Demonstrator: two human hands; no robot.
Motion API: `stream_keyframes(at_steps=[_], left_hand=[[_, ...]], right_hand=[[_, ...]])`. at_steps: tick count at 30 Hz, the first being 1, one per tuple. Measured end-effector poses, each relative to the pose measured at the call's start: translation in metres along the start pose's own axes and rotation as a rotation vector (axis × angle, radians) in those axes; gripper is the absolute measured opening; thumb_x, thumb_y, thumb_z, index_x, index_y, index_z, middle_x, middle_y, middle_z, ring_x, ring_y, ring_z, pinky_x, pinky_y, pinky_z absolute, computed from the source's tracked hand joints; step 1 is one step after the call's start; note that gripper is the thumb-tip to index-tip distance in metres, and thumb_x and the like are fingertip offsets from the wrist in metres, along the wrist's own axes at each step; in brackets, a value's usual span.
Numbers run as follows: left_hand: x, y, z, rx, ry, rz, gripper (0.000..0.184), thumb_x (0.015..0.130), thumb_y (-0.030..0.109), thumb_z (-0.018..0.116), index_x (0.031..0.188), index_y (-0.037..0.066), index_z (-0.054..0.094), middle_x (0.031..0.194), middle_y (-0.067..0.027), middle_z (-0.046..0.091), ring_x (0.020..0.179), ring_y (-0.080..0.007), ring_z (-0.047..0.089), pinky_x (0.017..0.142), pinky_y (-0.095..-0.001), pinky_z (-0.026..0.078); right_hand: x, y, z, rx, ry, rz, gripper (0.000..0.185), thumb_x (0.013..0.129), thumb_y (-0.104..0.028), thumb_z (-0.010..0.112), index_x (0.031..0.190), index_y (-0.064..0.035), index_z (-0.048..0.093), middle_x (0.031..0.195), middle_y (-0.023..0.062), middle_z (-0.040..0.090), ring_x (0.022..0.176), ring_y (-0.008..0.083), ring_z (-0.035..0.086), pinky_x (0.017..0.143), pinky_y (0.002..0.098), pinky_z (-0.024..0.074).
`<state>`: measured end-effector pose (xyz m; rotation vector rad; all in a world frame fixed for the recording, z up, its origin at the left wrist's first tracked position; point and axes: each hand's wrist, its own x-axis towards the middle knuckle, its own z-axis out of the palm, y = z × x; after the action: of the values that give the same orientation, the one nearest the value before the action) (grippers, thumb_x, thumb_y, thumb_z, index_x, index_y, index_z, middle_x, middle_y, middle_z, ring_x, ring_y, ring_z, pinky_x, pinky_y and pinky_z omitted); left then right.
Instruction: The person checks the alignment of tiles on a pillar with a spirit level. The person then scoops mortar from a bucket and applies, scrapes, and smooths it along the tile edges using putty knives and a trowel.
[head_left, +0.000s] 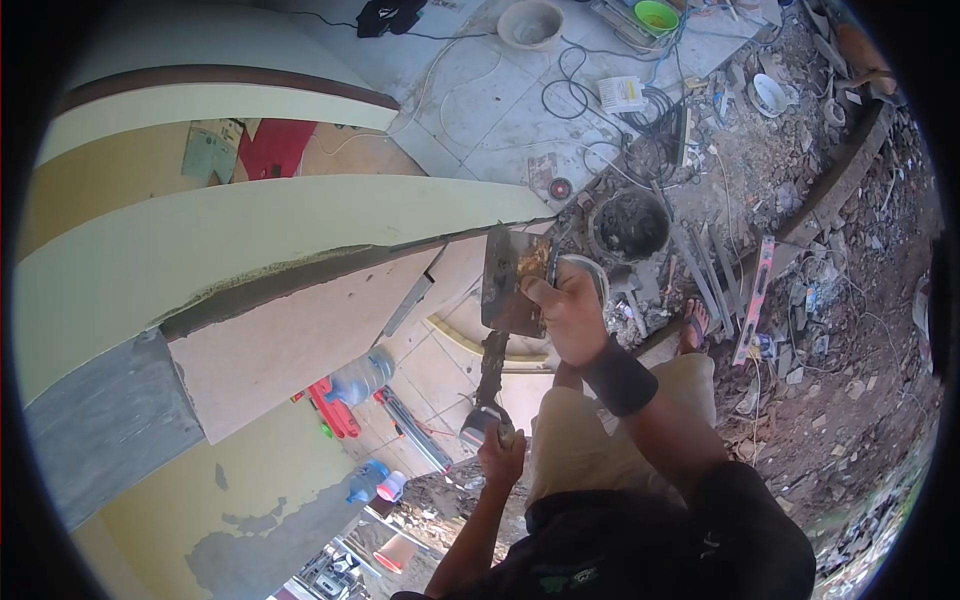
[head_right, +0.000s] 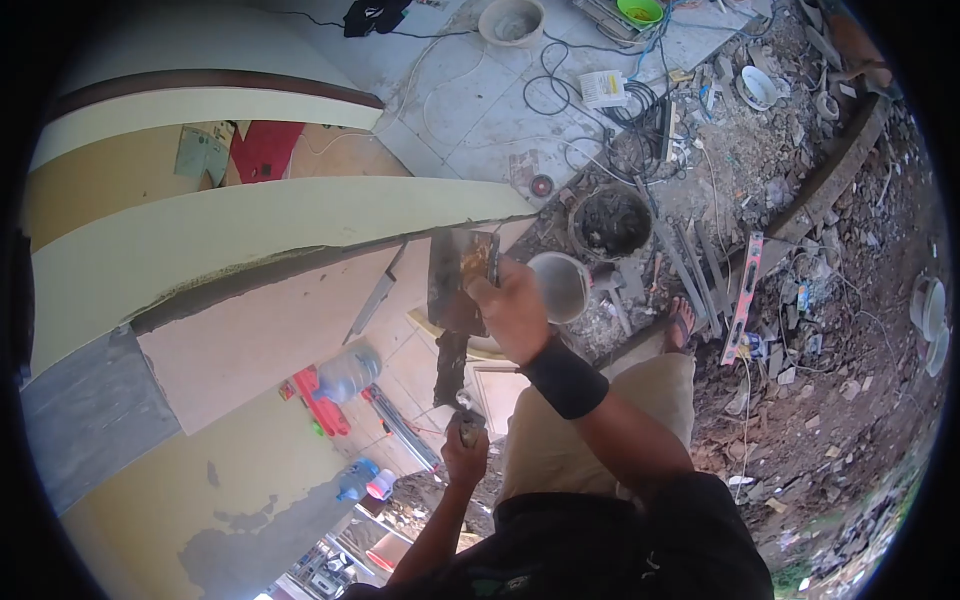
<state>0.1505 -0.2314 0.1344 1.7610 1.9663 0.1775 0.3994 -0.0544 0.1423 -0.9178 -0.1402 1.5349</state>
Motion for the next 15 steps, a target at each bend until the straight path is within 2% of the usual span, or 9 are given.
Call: stream_keyframes(at_steps=[2, 3, 5, 6, 8, 9, 12, 13, 15], left_hand=[[-0.014, -0.024, -0.002, -0.014, -0.071, -0.135, 0.030, 0.078, 0.016, 0.071, 0.100, 0.000, 0.056, 0.071, -0.0178, 0.061, 0.064, -0.0353, 0.064, 0.059, -0.0438, 0.049], [-0.016, -0.026, -0.005, -0.112, -0.094, -0.224, 0.027, 0.079, 0.014, 0.070, 0.097, 0.000, 0.056, 0.068, -0.0147, 0.060, 0.060, -0.0286, 0.062, 0.056, -0.0404, 0.049], [-0.018, -0.010, -0.016, -0.308, -0.101, -0.379, 0.019, 0.081, 0.011, 0.068, 0.087, 0.000, 0.053, 0.061, -0.0064, 0.057, 0.050, -0.0122, 0.055, 0.048, -0.0308, 0.045], [-0.017, -0.016, -0.014, -0.301, -0.107, -0.374, 0.019, 0.081, 0.011, 0.068, 0.087, 0.000, 0.053, 0.061, -0.0064, 0.057, 0.050, -0.0122, 0.055, 0.048, -0.0308, 0.045], [-0.022, -0.030, -0.017, -0.406, -0.087, -0.414, 0.018, 0.081, 0.011, 0.067, 0.083, 0.002, 0.051, 0.058, -0.0059, 0.056, 0.047, -0.0125, 0.053, 0.047, -0.0298, 0.044], [-0.020, -0.025, -0.020, -0.436, -0.081, -0.440, 0.017, 0.081, 0.009, 0.066, 0.082, 0.003, 0.050, 0.057, -0.0054, 0.055, 0.047, -0.0130, 0.054, 0.046, -0.0295, 0.044], [-0.019, -0.042, -0.023, -0.426, -0.095, -0.416, 0.016, 0.080, 0.008, 0.066, 0.081, 0.003, 0.050, 0.058, -0.0054, 0.056, 0.049, -0.0135, 0.055, 0.047, -0.0293, 0.045], [-0.017, -0.039, -0.026, -0.423, -0.096, -0.417, 0.016, 0.080, 0.008, 0.066, 0.081, 0.003, 0.050, 0.058, -0.0054, 0.056, 0.049, -0.0135, 0.055, 0.047, -0.0293, 0.045], [-0.015, -0.027, -0.032, -0.535, -0.112, -0.537, 0.016, 0.079, 0.007, 0.066, 0.081, 0.003, 0.051, 0.058, -0.0052, 0.057, 0.050, -0.0135, 0.056, 0.048, -0.0296, 0.045]], right_hand=[[0.031, 0.007, 0.006, -0.488, 0.068, -0.153, 0.013, 0.085, -0.009, 0.057, 0.087, 0.0027, 0.063, 0.084, 0.0105, 0.067, 0.068, 0.0086, 0.056, 0.062, 0.0257, 0.0464], [0.043, 0.013, 0.009, -0.477, 0.079, -0.155, 0.013, 0.085, -0.009, 0.057, 0.087, 0.0027, 0.063, 0.084, 0.0105, 0.067, 0.068, 0.0086, 0.056, 0.062, 0.0257, 0.0464], [0.062, 0.028, 0.017, -0.809, 0.137, -0.318, 0.016, 0.085, -0.008, 0.058, 0.092, 0.0030, 0.066, 0.085, 0.0182, 0.066, 0.072, 0.0166, 0.063, 0.067, 0.0297, 0.0499], [0.069, 0.038, 0.021, -0.803, 0.146, -0.318, 0.016, 0.085, -0.008, 0.058, 0.092, 0.0030, 0.066, 0.085, 0.0182, 0.066, 0.072, 0.0166, 0.063, 0.067, 0.0297, 0.0499], [0.079, 0.059, 0.031, -0.753, 0.175, -0.599, 0.022, 0.084, -0.007, 0.058, 0.102, 0.0016, 0.067, 0.088, 0.0218, 0.065, 0.080, 0.0288, 0.067, 0.073, 0.0337, 0.0521], [0.079, 0.063, 0.037, -0.688, 0.163, -0.592, 0.030, 0.082, -0.006, 0.060, 0.110, -0.0007, 0.067, 0.098, 0.0206, 0.066, 0.093, 0.0372, 0.065, 0.080, 0.0377, 0.0527], [0.080, 0.084, 0.052, -0.698, 0.177, -0.744, 0.036, 0.079, -0.007, 0.062, 0.115, -0.0045, 0.066, 0.097, 0.0199, 0.062, 0.090, 0.0373, 0.060, 0.077, 0.0431, 0.0510], [0.077, 0.090, 0.055, -0.697, 0.137, -0.737, 0.045, 0.076, -0.001, 0.063, 0.121, -0.0039, 0.061, 0.110, 0.0180, 0.061, 0.101, 0.0365, 0.057, 0.085, 0.0425, 0.0499], [0.078, 0.098, 0.060, -0.716, 0.136, -0.806, 0.049, 0.074, 0.002, 0.063, 0.122, -0.0033, 0.059, 0.113, 0.0174, 0.060, 0.104, 0.0367, 0.056, 0.089, 0.0426, 0.0488]])
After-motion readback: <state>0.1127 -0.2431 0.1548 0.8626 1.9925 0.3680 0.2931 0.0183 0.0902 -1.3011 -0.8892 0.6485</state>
